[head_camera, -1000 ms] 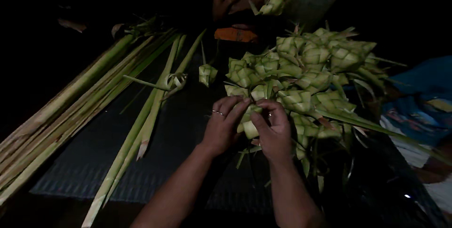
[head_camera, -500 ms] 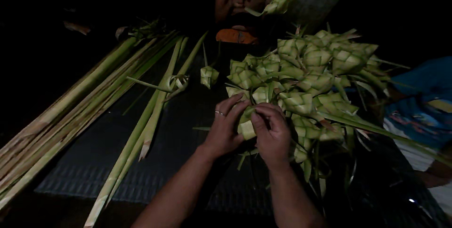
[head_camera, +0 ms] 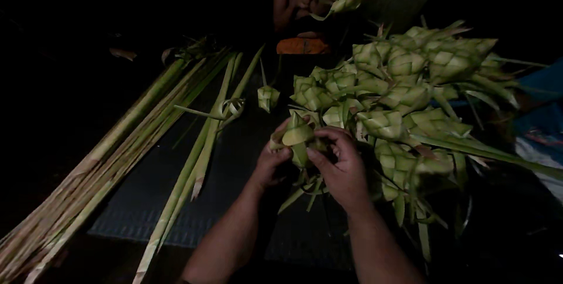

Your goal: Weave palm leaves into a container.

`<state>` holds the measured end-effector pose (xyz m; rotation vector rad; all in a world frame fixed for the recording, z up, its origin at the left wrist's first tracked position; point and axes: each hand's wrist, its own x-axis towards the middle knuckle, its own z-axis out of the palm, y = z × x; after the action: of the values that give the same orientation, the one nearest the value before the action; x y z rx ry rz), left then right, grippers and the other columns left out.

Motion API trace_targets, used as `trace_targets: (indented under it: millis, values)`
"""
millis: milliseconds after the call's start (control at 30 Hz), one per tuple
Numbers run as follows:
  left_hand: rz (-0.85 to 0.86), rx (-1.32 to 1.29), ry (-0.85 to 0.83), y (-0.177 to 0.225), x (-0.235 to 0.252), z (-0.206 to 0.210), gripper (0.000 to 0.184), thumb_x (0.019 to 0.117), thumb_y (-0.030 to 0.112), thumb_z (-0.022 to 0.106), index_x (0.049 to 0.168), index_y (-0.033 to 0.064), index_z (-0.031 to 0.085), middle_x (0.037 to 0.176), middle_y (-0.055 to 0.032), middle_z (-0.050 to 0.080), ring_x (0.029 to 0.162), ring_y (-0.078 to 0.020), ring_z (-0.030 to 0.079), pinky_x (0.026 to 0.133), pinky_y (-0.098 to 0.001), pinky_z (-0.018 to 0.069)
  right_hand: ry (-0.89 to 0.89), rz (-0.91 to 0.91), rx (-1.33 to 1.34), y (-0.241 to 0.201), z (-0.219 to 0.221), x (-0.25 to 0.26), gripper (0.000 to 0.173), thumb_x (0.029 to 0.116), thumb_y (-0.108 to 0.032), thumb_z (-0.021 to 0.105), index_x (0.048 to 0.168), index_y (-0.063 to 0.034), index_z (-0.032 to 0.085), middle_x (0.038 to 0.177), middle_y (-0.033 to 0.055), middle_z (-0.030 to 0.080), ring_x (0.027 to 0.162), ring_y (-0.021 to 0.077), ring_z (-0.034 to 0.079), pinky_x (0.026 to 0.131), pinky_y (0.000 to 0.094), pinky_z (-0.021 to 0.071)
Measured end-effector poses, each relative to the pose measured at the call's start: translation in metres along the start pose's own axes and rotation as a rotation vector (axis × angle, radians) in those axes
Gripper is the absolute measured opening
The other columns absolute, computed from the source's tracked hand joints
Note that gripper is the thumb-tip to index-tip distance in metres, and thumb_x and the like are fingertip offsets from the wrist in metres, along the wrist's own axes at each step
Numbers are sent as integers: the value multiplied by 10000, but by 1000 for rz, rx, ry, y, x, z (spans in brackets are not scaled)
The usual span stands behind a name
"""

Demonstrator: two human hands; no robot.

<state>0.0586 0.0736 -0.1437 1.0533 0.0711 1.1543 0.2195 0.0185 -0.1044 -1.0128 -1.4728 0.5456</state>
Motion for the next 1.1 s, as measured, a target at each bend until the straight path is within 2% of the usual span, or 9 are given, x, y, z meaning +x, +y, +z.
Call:
trace_targets:
  millis: [100, 200, 267, 467, 667, 800, 900, 967, 1100]
  values:
    - [-43, -94, 24, -4, -5, 1, 378, 866, 383, 789, 1205, 228, 728, 1108, -8, 760, 1002, -112, 728, 908, -320, 596, 19, 21, 6, -2, 3, -2, 352, 952, -287, 708, 1218, -64, 649, 1206, 73, 618, 1059, 89, 626, 862, 236, 566]
    - [-111, -39, 212, -6, -5, 13, 514, 766, 572, 804, 1119, 209, 719, 1008, 6, 766, 933, -105, 733, 858, -319, 611, 41, 49, -100, -4, 4, -2, 331, 958, -293, 694, 1202, -69, 674, 1163, 75, 620, 973, 83, 620, 802, 226, 551]
    - [-166, 0, 318, -7, -3, 21, 635, 751, 668, 765, 1139, 177, 655, 974, 1, 755, 901, -109, 731, 824, -320, 617, 46, 48, -144, -5, 4, -2, 310, 958, -286, 690, 1175, -65, 700, 1149, 80, 620, 967, 89, 615, 803, 228, 547]
    - [-148, 44, 426, -8, 0, 26, 640, 804, 672, 724, 1150, 144, 617, 943, -3, 742, 876, -110, 723, 799, -324, 616, 81, 14, -54, -1, 5, 0, 222, 999, -189, 622, 1154, -40, 674, 1081, 43, 635, 915, 30, 626, 779, 184, 555]
    - [-59, 127, 490, -3, 5, 26, 404, 998, 504, 570, 1154, 134, 615, 934, 4, 733, 865, -99, 715, 791, -312, 611, 21, -18, -186, 1, 10, -2, 259, 944, -254, 701, 1103, -50, 716, 1250, 114, 589, 1148, 147, 591, 900, 267, 554]
    - [-222, 238, 440, 9, 2, 31, 625, 1033, 615, 352, 1479, 178, 355, 1171, 13, 666, 1041, -85, 664, 884, -315, 578, 19, 32, -256, 3, 10, 1, 280, 941, -205, 709, 1164, -38, 685, 1259, 144, 596, 1069, 168, 631, 840, 292, 576]
    - [-227, 358, 427, 11, 3, 34, 564, 1004, 344, 580, 1480, 154, 345, 1076, 4, 694, 921, -68, 683, 822, -281, 585, 20, 75, -211, 6, 6, 4, 246, 937, -174, 711, 1130, -30, 665, 1230, 127, 590, 1062, 142, 628, 832, 274, 581]
    - [-234, 387, 425, 11, 4, 35, 626, 966, 187, 675, 1499, 138, 351, 1080, -30, 701, 925, -92, 694, 857, -293, 588, -3, 32, -202, 10, 3, 5, 234, 919, -169, 718, 1085, -14, 663, 1220, 129, 582, 1037, 121, 619, 800, 244, 573]
    - [-237, 369, 430, 12, 6, 36, 460, 986, 200, 649, 1392, 93, 462, 1005, -30, 711, 871, -90, 696, 807, -283, 597, -77, -74, -179, 18, -1, 8, 190, 896, -223, 735, 954, -60, 656, 1161, 80, 562, 995, 67, 593, 784, 194, 548]
